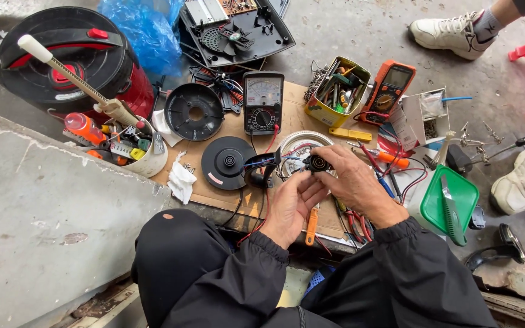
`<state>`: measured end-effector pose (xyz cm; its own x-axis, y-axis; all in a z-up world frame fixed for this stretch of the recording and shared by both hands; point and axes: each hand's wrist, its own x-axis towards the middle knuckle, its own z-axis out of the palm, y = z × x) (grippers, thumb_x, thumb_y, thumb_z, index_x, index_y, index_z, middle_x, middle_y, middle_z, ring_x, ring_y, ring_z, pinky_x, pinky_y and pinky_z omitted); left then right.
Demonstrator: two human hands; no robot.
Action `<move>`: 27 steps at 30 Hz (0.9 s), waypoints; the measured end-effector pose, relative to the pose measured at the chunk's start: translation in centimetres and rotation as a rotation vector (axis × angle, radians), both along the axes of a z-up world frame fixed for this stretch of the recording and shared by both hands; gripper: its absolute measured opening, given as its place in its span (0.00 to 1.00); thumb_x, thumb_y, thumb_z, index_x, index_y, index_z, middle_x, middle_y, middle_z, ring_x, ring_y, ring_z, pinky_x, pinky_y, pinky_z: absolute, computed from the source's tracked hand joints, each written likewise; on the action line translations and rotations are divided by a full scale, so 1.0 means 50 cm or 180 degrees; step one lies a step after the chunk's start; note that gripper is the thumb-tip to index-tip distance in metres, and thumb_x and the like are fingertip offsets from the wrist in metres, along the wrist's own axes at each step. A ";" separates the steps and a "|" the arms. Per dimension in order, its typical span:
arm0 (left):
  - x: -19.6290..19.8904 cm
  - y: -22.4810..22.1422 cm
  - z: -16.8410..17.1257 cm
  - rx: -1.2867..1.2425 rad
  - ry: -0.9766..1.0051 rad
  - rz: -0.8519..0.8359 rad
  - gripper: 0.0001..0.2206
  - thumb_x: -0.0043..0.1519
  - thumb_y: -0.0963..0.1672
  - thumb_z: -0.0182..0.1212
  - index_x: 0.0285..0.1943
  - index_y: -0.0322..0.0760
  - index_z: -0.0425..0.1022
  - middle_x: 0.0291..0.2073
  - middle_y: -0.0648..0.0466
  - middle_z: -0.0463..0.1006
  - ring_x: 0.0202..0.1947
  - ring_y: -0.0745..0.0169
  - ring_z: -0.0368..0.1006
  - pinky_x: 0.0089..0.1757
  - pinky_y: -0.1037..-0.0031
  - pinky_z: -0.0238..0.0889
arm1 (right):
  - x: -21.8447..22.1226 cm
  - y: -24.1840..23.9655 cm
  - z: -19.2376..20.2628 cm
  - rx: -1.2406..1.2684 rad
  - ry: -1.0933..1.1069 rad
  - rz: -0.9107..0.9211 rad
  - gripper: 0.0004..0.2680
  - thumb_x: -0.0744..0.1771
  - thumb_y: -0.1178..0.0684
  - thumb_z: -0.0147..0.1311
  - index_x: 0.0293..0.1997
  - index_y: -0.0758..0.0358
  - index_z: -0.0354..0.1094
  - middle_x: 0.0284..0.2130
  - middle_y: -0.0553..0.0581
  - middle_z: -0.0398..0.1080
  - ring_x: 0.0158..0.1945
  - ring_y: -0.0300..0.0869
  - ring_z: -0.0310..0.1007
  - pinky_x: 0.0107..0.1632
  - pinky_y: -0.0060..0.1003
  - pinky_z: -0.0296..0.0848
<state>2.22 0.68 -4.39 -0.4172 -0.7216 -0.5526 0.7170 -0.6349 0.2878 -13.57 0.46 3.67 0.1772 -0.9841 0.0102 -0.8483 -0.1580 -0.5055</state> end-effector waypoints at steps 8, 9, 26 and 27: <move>0.015 0.013 -0.030 -0.0095 0.0245 -0.0310 0.11 0.71 0.50 0.60 0.49 0.42 0.81 0.49 0.46 0.89 0.52 0.46 0.87 0.57 0.55 0.80 | 0.008 -0.005 -0.004 0.0026 0.0057 -0.0105 0.22 0.66 0.54 0.67 0.69 0.47 0.71 0.60 0.55 0.74 0.62 0.60 0.77 0.60 0.58 0.80; 0.017 0.022 -0.018 -0.0257 -0.0048 -0.0437 0.12 0.72 0.49 0.59 0.54 0.40 0.82 0.52 0.45 0.89 0.53 0.45 0.86 0.57 0.56 0.80 | 0.007 -0.004 -0.004 0.0015 0.0097 -0.0116 0.22 0.65 0.54 0.67 0.69 0.48 0.71 0.60 0.54 0.74 0.61 0.60 0.78 0.59 0.57 0.80; 0.078 -0.238 0.010 -0.4488 -0.4547 -0.0615 0.20 0.72 0.46 0.46 0.70 0.47 0.78 0.51 0.42 0.84 0.54 0.40 0.82 0.54 0.51 0.72 | 0.009 -0.034 -0.013 -0.0720 0.0308 0.0376 0.24 0.66 0.66 0.51 0.72 0.53 0.68 0.59 0.58 0.74 0.63 0.54 0.74 0.63 0.50 0.76; 0.073 -0.284 -0.038 -0.4637 -0.4424 -0.0914 0.17 0.74 0.48 0.48 0.65 0.51 0.81 0.45 0.39 0.86 0.50 0.30 0.84 0.51 0.43 0.75 | 0.011 -0.039 -0.011 -0.0782 0.0344 0.0433 0.23 0.68 0.67 0.47 0.72 0.54 0.69 0.58 0.59 0.74 0.62 0.53 0.75 0.63 0.49 0.76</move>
